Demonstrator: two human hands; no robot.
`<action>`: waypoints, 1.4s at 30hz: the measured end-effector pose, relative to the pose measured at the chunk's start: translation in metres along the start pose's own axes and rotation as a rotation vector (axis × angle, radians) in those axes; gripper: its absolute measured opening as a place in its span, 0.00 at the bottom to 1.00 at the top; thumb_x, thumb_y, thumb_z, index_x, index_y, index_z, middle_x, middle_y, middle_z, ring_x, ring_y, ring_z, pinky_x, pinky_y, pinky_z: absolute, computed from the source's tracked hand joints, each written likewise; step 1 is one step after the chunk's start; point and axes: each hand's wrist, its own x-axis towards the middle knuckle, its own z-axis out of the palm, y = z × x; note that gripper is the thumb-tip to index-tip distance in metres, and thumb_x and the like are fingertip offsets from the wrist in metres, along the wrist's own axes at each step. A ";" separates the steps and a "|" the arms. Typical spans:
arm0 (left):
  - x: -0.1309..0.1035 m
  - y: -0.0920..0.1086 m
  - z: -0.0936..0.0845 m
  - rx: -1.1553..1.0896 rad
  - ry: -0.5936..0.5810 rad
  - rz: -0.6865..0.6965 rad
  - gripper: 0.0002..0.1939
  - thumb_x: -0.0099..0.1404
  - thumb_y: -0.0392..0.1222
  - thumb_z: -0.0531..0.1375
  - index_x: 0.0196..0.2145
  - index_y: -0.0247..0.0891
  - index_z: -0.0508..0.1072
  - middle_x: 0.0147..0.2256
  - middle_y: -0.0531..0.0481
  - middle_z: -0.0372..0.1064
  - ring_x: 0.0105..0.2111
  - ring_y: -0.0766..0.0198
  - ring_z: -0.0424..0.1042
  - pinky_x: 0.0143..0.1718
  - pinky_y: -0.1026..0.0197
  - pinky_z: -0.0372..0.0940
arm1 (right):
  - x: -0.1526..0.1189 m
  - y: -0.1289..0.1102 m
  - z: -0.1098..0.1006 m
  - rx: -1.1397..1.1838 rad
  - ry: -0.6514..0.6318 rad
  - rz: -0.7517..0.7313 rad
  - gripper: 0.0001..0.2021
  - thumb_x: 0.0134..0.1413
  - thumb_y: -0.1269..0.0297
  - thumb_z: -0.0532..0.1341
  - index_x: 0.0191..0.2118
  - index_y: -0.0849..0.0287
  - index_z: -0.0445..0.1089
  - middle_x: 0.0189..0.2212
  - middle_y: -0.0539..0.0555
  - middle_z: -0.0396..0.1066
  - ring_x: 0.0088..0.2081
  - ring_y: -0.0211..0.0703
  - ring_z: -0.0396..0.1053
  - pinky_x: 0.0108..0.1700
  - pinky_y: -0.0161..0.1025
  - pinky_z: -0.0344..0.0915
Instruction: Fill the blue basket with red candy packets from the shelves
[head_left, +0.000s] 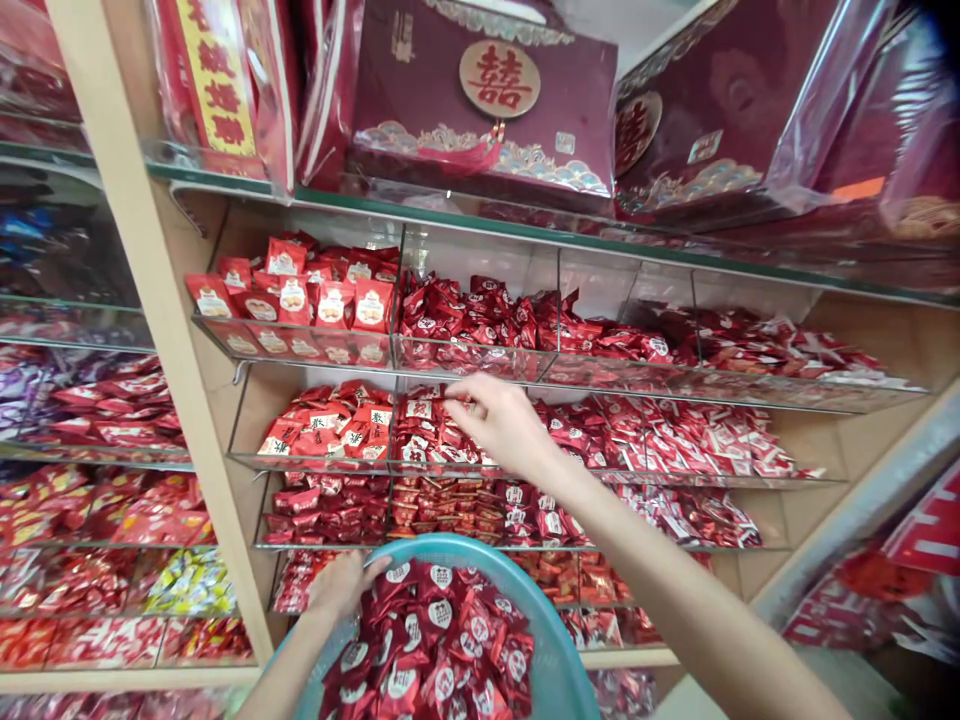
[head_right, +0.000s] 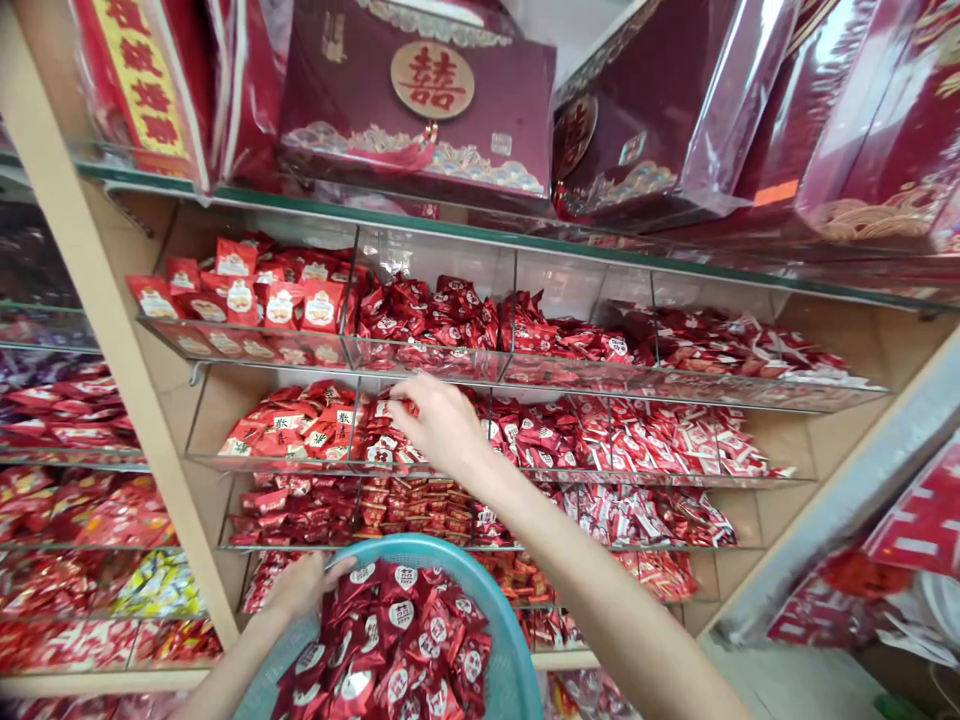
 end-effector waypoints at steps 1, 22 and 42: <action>0.000 -0.001 0.000 -0.003 0.007 0.020 0.31 0.61 0.62 0.42 0.37 0.35 0.71 0.38 0.34 0.73 0.42 0.48 0.71 0.40 0.53 0.62 | 0.017 0.004 -0.008 -0.053 0.043 -0.003 0.09 0.56 0.65 0.53 0.38 0.59 0.69 0.37 0.53 0.70 0.34 0.37 0.66 0.39 0.36 0.60; -0.002 0.001 -0.004 -0.015 0.018 0.010 0.29 0.61 0.62 0.44 0.36 0.35 0.73 0.37 0.34 0.74 0.42 0.50 0.72 0.39 0.56 0.63 | 0.132 0.022 -0.014 -0.262 -0.274 0.612 0.19 0.40 0.60 0.64 0.37 0.69 0.67 0.34 0.61 0.70 0.36 0.50 0.72 0.41 0.47 0.67; -0.001 0.005 -0.004 -0.022 -0.022 -0.021 0.33 0.58 0.66 0.44 0.37 0.36 0.74 0.39 0.35 0.73 0.42 0.51 0.72 0.39 0.58 0.63 | -0.090 -0.012 0.051 0.446 -0.277 0.211 0.08 0.56 0.63 0.53 0.35 0.58 0.67 0.31 0.49 0.70 0.31 0.35 0.66 0.33 0.34 0.62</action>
